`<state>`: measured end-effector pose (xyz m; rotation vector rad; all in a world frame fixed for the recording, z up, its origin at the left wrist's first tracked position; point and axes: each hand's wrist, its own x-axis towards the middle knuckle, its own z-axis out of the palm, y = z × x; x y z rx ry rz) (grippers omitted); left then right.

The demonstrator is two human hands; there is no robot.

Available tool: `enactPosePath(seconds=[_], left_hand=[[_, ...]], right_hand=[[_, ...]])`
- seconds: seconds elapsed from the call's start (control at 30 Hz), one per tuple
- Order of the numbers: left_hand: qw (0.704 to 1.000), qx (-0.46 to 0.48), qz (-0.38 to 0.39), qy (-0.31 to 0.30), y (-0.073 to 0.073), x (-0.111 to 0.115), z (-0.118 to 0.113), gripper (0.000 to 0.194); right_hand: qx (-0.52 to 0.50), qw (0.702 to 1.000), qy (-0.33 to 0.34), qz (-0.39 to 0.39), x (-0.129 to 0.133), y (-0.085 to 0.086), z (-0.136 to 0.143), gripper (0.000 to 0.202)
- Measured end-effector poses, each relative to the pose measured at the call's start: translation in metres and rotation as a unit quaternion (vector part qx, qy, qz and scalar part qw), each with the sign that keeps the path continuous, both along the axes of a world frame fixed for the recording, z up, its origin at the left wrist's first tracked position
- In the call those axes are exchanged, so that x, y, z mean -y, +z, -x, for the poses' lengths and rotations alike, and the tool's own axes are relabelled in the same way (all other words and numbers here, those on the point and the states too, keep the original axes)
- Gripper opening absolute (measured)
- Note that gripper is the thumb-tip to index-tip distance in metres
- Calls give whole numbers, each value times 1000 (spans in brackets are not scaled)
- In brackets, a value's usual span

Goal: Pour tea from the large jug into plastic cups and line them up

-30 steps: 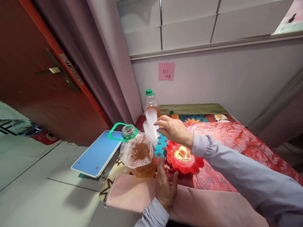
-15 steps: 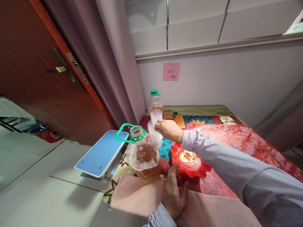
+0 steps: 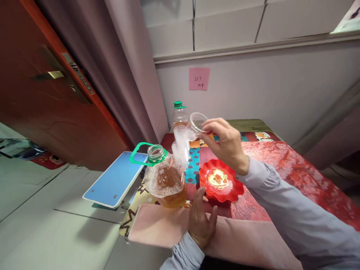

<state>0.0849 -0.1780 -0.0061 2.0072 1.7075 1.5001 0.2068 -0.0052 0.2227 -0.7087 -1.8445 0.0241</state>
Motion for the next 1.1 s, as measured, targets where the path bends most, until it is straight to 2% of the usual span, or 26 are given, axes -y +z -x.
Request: enactPosePath(seconds=[0.03, 0.1, 0.2, 0.3, 0.4, 0.47, 0.57, 0.7, 0.8, 0.9, 1.1], left_hand=[[1000, -3, -9, -3, 2, -1, 0, 64], [1000, -9, -20, -10, 6, -5, 0, 70], [1000, -6, -15, -14, 11, -10, 0, 77], [1000, 0, -2, -15, 13, -15, -4, 96], [1000, 2, 26, -9, 15, -17, -14, 116], [999, 16, 49, 2, 16, -19, -22, 120], [996, 58, 66, 21, 15, -26, -32, 117], [991, 109, 70, 31, 11, -40, -36, 106], [989, 126, 70, 32, 7, -45, -35, 102], [987, 136, 71, 37, 3, -46, -34, 101], [989, 126, 64, 41, 1, -45, -35, 99]], right_hand=[[-15, 1000, -19, 3, 10, -4, -16, 9], [-18, 997, -58, 38, 30, -26, -47, 10], [18, 988, -93, 123, 54, -83, -82, 16], [95, 970, -119, 190, 69, -135, -99, 16], [159, 957, -123, 210, 71, -162, -100, 15], [174, 954, -119, 212, 69, -168, -96, 15], [175, 953, -115, 220, 64, -171, -90, 13], [141, 956, -139, 218, 65, -178, -87, 50], [109, 952, -195, 208, 69, -186, -88, 64], [98, 945, -224, 216, 68, -191, -91, 59], [87, 935, -222, 261, 62, -191, -89, 28]])
